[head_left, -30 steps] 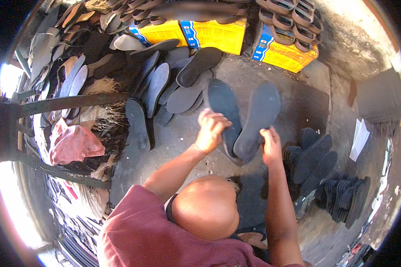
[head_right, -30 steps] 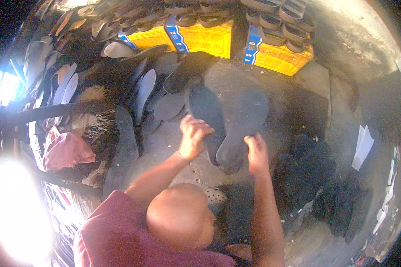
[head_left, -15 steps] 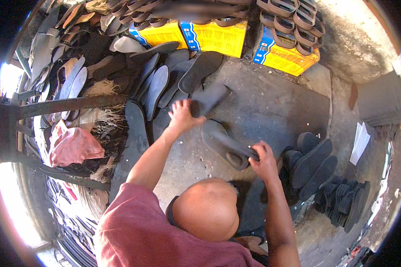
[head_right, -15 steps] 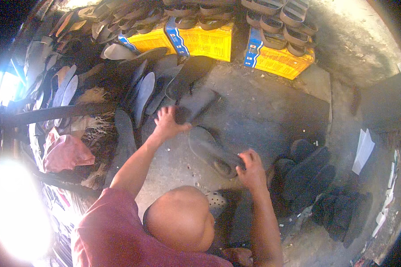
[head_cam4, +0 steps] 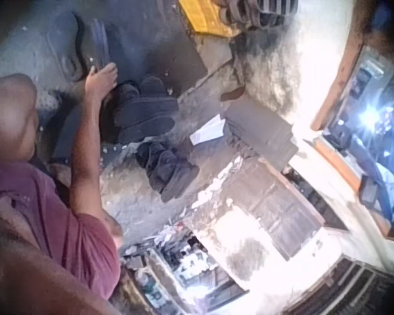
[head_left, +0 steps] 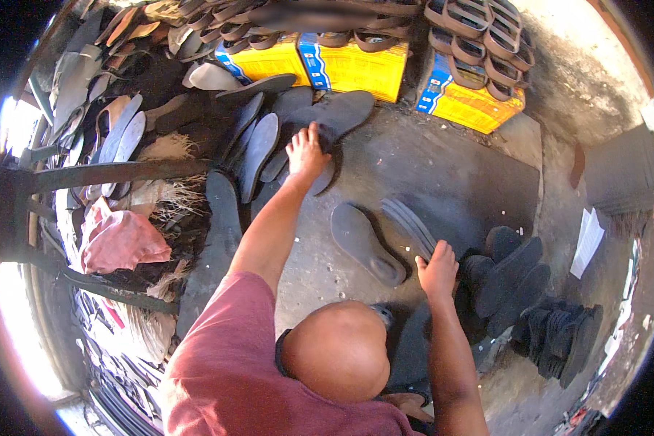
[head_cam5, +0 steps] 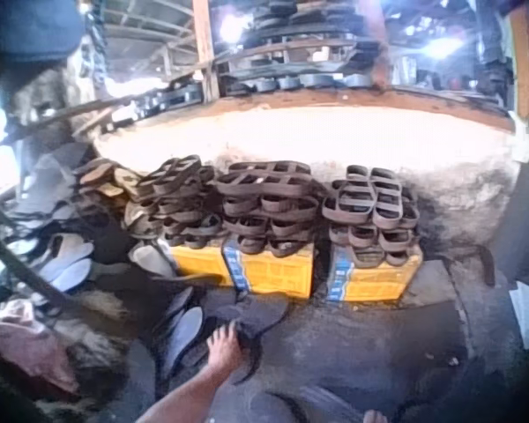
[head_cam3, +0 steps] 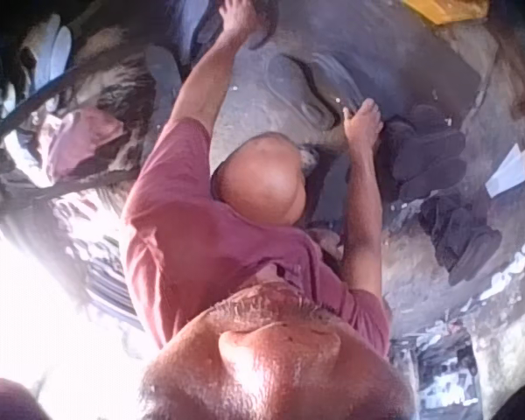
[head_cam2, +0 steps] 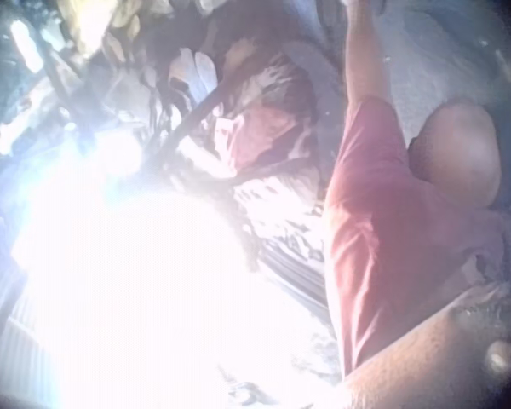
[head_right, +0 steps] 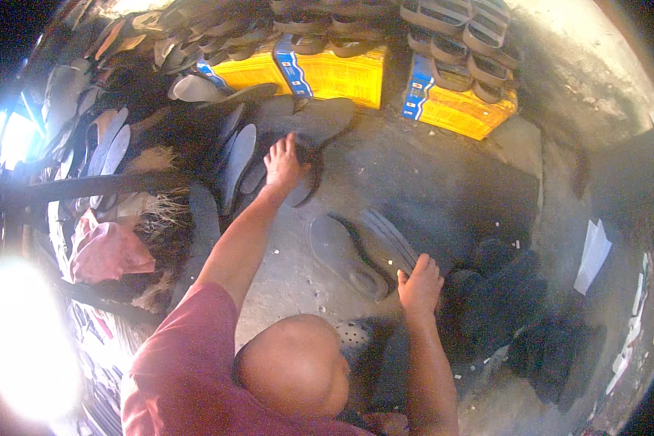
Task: The person sits on the floor and repeatedly picks up pairs of black shoe soles, aligns them, and stacks them into a pile. The person then stands, moves to a press machine, and places a pair of sandals on the machine's platform.
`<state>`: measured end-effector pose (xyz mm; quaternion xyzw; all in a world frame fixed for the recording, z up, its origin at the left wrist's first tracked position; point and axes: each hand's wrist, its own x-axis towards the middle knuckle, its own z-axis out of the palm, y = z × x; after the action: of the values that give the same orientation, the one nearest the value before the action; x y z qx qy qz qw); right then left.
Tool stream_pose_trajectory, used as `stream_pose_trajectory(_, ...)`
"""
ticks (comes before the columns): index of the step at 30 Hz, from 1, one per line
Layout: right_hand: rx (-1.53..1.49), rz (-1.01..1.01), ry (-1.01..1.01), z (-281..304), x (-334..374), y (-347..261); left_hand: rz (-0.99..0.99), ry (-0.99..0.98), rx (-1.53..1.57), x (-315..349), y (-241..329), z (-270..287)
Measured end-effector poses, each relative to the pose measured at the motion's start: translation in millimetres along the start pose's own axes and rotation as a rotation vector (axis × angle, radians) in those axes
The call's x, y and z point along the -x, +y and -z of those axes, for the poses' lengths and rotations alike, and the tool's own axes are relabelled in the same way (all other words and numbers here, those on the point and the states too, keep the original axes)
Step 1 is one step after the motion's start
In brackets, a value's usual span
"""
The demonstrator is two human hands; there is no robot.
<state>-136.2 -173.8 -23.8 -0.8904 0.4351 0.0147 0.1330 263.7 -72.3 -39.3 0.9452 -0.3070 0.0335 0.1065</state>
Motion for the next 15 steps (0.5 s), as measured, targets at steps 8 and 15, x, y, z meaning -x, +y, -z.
stream_pose_trajectory(8, 0.088, -0.016, -0.037, -5.9, 28.7, -2.2, 0.282, 0.153, 0.259, 72.4, -16.5, 31.1)
stream_pose_trajectory(15, 0.017, 0.025, 0.003, -14.9, 31.3, -15.3, 0.928, 0.001, 0.186, 189.8, -210.2, 43.8)
